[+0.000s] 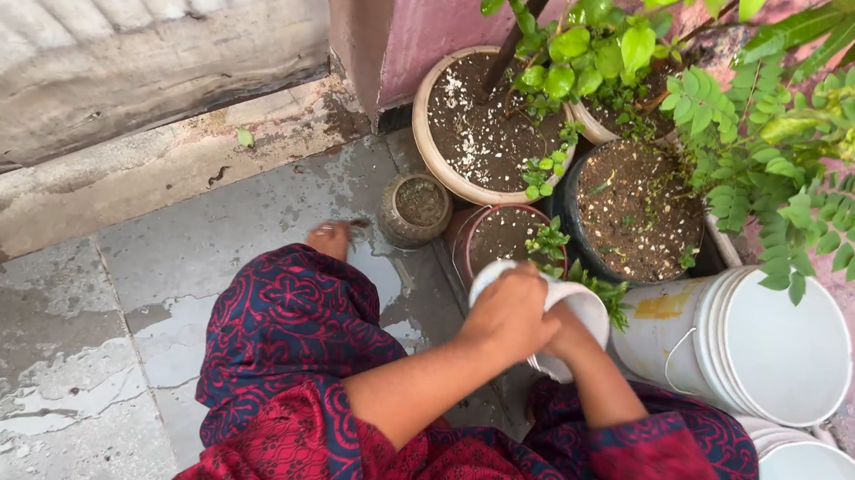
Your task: Water and maintain various potted plants in a balcony garden.
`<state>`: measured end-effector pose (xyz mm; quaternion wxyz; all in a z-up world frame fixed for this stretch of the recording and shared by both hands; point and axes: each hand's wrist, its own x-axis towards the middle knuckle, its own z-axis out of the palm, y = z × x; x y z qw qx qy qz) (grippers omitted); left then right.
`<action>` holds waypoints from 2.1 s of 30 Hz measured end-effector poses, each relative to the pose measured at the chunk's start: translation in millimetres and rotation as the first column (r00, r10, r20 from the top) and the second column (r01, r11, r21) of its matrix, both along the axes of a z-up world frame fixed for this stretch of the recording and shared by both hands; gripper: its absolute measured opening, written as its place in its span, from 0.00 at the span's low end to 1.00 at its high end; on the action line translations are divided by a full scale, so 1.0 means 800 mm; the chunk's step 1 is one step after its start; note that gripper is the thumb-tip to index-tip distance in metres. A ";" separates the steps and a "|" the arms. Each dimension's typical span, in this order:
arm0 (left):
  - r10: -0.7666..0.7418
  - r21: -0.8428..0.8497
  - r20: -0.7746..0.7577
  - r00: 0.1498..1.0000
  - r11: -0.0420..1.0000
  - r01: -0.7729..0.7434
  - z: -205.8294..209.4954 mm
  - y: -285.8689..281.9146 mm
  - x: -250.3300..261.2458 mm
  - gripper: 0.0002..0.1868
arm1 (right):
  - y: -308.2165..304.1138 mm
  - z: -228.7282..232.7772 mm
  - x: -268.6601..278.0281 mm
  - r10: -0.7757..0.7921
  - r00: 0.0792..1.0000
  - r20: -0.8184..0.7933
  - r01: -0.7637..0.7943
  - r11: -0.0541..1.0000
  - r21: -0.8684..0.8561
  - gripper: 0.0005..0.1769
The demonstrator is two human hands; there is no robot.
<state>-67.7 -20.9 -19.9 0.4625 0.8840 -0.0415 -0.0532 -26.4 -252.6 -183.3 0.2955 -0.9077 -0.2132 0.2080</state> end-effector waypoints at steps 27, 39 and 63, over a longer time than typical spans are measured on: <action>-0.132 0.009 -0.014 0.991 0.991 0.133 0.001 -0.009 0.014 0.19 | 0.026 0.025 -0.042 -0.284 0.939 -0.194 0.244 0.948 -0.206 0.10; 0.005 0.060 0.093 0.996 0.998 -0.011 -0.014 0.003 0.057 0.17 | 0.056 0.259 -0.028 -0.541 0.839 -0.058 0.542 0.824 0.161 0.04; 0.087 -0.074 0.013 0.996 0.994 -0.086 -0.003 0.002 0.064 0.14 | 0.053 0.272 0.001 -0.504 0.843 0.186 0.443 0.848 0.290 0.09</action>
